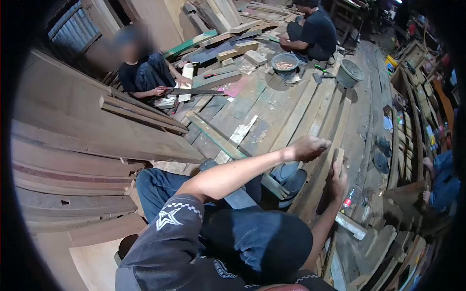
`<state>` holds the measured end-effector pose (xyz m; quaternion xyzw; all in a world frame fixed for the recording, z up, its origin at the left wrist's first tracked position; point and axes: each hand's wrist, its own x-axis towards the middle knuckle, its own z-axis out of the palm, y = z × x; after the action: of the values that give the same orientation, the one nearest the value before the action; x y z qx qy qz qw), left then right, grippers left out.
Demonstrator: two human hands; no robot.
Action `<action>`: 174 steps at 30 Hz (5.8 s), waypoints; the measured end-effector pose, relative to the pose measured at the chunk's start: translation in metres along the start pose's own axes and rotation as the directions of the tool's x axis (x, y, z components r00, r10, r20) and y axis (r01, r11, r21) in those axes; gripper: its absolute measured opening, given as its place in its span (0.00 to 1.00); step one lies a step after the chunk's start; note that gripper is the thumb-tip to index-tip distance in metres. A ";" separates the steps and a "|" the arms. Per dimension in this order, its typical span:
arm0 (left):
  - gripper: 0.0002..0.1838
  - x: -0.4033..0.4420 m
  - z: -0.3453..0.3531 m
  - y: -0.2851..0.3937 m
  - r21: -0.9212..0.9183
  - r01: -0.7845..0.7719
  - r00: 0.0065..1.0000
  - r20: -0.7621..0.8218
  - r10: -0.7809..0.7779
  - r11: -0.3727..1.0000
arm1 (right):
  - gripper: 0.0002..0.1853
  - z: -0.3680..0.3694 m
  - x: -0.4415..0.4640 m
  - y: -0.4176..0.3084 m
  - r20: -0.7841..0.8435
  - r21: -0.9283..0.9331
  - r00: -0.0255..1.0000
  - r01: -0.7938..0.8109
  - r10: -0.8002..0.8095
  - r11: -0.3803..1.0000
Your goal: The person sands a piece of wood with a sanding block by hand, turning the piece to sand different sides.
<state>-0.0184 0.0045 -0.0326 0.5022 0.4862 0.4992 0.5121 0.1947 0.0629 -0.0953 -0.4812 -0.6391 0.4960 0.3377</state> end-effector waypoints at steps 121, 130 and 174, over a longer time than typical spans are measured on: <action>0.22 -0.009 0.013 -0.011 0.030 0.356 0.935 -0.012 -0.356 0.934 | 0.12 -0.037 0.000 0.020 0.134 0.749 0.938 -0.308 0.321 0.586; 0.28 -0.013 0.019 0.003 0.169 0.453 0.867 0.146 -0.476 0.875 | 0.17 -0.033 -0.016 -0.013 0.124 0.628 0.983 -0.184 0.136 0.756; 0.22 -0.005 0.016 0.008 -0.319 0.166 0.982 -0.031 -0.185 0.933 | 0.28 -0.036 -0.013 -0.010 0.213 0.636 0.960 -0.276 0.180 0.721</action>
<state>-0.0024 -0.0014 -0.0244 0.3531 0.4585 0.5375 0.6133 0.2288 0.0614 -0.0745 -0.3713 -0.3799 0.7585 0.3775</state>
